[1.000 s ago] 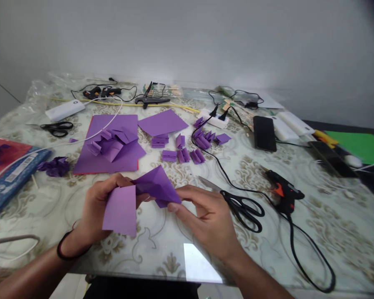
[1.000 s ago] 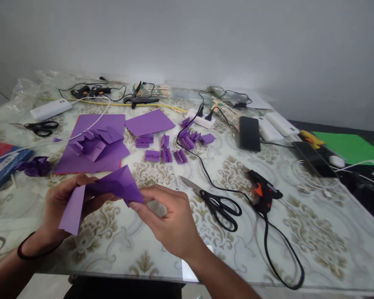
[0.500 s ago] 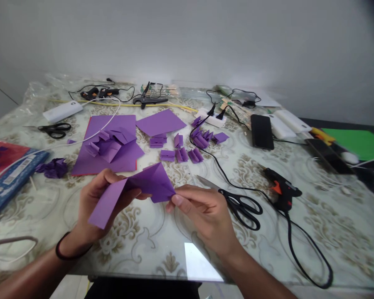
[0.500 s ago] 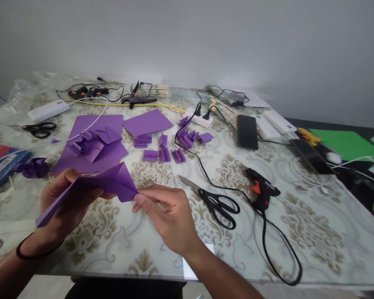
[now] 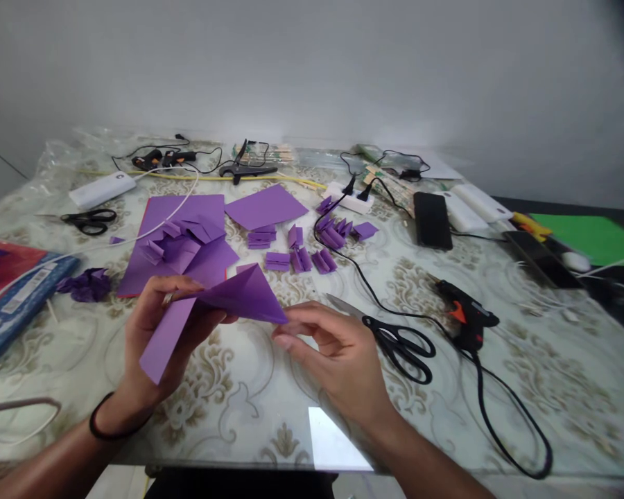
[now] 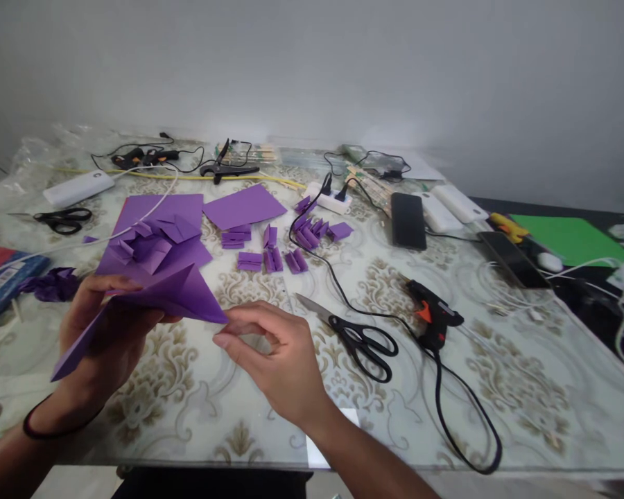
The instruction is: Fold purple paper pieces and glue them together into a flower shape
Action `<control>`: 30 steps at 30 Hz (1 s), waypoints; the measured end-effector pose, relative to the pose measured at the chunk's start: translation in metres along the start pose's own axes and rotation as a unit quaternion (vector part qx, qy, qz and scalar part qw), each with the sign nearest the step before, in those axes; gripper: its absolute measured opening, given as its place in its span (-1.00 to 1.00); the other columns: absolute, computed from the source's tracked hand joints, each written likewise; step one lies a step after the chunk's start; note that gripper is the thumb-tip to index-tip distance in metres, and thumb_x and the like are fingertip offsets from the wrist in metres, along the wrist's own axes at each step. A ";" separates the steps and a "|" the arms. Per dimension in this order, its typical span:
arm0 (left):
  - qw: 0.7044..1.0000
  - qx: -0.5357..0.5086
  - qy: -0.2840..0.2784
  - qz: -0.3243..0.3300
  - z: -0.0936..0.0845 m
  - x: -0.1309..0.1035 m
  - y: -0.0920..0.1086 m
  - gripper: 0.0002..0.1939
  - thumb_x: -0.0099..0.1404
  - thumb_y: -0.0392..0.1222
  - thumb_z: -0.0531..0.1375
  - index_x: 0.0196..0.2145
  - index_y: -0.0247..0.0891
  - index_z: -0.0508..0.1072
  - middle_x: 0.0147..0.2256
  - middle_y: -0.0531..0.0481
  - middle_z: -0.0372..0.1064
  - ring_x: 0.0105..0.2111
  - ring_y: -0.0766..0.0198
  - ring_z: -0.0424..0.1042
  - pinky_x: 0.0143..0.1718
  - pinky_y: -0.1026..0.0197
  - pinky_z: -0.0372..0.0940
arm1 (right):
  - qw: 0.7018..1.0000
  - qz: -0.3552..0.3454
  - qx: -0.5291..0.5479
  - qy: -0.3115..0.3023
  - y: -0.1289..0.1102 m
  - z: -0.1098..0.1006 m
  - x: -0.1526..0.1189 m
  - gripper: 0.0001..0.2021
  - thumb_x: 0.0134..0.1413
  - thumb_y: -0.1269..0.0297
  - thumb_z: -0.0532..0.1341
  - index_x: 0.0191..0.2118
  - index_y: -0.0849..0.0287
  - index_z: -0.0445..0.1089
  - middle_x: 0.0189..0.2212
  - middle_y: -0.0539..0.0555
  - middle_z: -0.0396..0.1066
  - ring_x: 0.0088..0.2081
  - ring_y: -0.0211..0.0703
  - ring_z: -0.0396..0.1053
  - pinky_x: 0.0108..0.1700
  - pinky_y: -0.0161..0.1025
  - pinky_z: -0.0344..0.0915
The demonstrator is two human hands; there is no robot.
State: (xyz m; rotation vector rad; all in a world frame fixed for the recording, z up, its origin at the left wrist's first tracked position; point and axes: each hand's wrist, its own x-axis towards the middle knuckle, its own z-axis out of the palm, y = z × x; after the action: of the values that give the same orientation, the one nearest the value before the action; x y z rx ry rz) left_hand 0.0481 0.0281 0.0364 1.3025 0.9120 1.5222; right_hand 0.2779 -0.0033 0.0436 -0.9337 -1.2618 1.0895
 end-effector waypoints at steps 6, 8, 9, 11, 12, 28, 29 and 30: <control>0.999 0.032 -0.010 0.030 0.001 0.000 0.003 -0.57 0.16 -0.42 0.52 -0.09 -0.09 0.55 -0.27 0.17 0.60 -0.37 0.29 0.70 -0.28 0.36 0.62 | 0.998 -0.037 -0.047 0.024 -0.006 0.000 0.001 -0.78 0.15 0.45 0.49 -0.15 -0.04 0.71 -0.23 -0.03 0.69 -0.23 -0.27 0.64 -0.13 -0.37 0.58; 0.997 0.053 0.003 0.047 0.002 -0.001 0.005 -0.56 0.11 -0.41 0.54 -0.11 -0.10 0.56 -0.27 0.18 0.61 -0.39 0.29 0.69 -0.29 0.36 0.62 | 0.997 -0.043 -0.051 0.033 -0.008 0.000 0.002 -0.77 0.14 0.46 0.49 -0.15 -0.06 0.72 -0.26 -0.05 0.70 -0.24 -0.29 0.63 -0.15 -0.41 0.56; 0.996 0.064 0.010 0.061 0.002 -0.001 0.006 -0.54 0.08 -0.41 0.55 -0.12 -0.10 0.56 -0.27 0.18 0.62 -0.39 0.29 0.69 -0.29 0.35 0.62 | 0.997 -0.044 -0.046 0.036 -0.009 0.000 0.002 -0.76 0.14 0.47 0.49 -0.15 -0.07 0.72 -0.26 -0.06 0.70 -0.24 -0.30 0.63 -0.16 -0.43 0.56; 0.992 0.085 0.018 0.094 0.003 -0.001 0.006 -0.50 0.04 -0.44 0.57 -0.12 -0.11 0.57 -0.27 0.17 0.64 -0.36 0.27 0.71 -0.26 0.35 0.63 | 0.998 -0.047 -0.024 0.038 -0.010 0.001 0.003 -0.72 0.12 0.49 0.49 -0.15 -0.09 0.73 -0.26 -0.07 0.70 -0.24 -0.31 0.64 -0.16 -0.44 0.57; 0.989 0.091 0.015 0.111 0.004 0.000 0.006 -0.49 0.02 -0.46 0.57 -0.11 -0.11 0.57 -0.25 0.16 0.66 -0.32 0.25 0.72 -0.22 0.35 0.63 | 0.998 -0.050 -0.012 0.036 -0.010 0.001 0.004 -0.70 0.11 0.51 0.49 -0.15 -0.10 0.73 -0.24 -0.07 0.70 -0.23 -0.31 0.65 -0.14 -0.44 0.58; 0.994 -0.034 -0.064 0.081 0.012 0.003 0.015 -0.75 0.33 -0.43 0.43 -0.15 -0.12 0.58 -0.20 0.08 0.73 -0.36 0.16 0.75 -0.34 0.25 0.66 | 0.994 -0.087 -0.017 0.066 -0.016 -0.004 0.006 -0.68 0.07 0.57 0.48 -0.23 -0.10 0.74 -0.29 -0.07 0.71 -0.25 -0.27 0.67 -0.17 -0.42 0.60; 0.995 -0.040 -0.065 0.071 0.011 0.003 0.015 -0.79 0.33 -0.40 0.44 -0.18 -0.13 0.59 -0.20 0.07 0.73 -0.36 0.13 0.75 -0.35 0.23 0.67 | 0.994 -0.084 -0.020 0.067 -0.016 -0.004 0.006 -0.70 0.08 0.55 0.48 -0.23 -0.10 0.74 -0.30 -0.07 0.71 -0.25 -0.26 0.66 -0.18 -0.41 0.59; 0.995 -0.044 -0.066 0.058 0.011 0.002 0.016 -0.82 0.33 -0.38 0.44 -0.21 -0.14 0.59 -0.19 0.05 0.73 -0.36 0.12 0.75 -0.35 0.22 0.67 | 0.994 -0.082 -0.024 0.068 -0.016 -0.005 0.006 -0.71 0.09 0.55 0.48 -0.23 -0.10 0.74 -0.30 -0.07 0.71 -0.26 -0.26 0.66 -0.20 -0.40 0.59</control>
State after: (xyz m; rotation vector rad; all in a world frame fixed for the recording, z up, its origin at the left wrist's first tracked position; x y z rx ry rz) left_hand 0.0560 0.0252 0.0537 1.3950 0.6871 1.5276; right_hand 0.2841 -0.0013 0.0599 -0.9083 -1.2324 0.8565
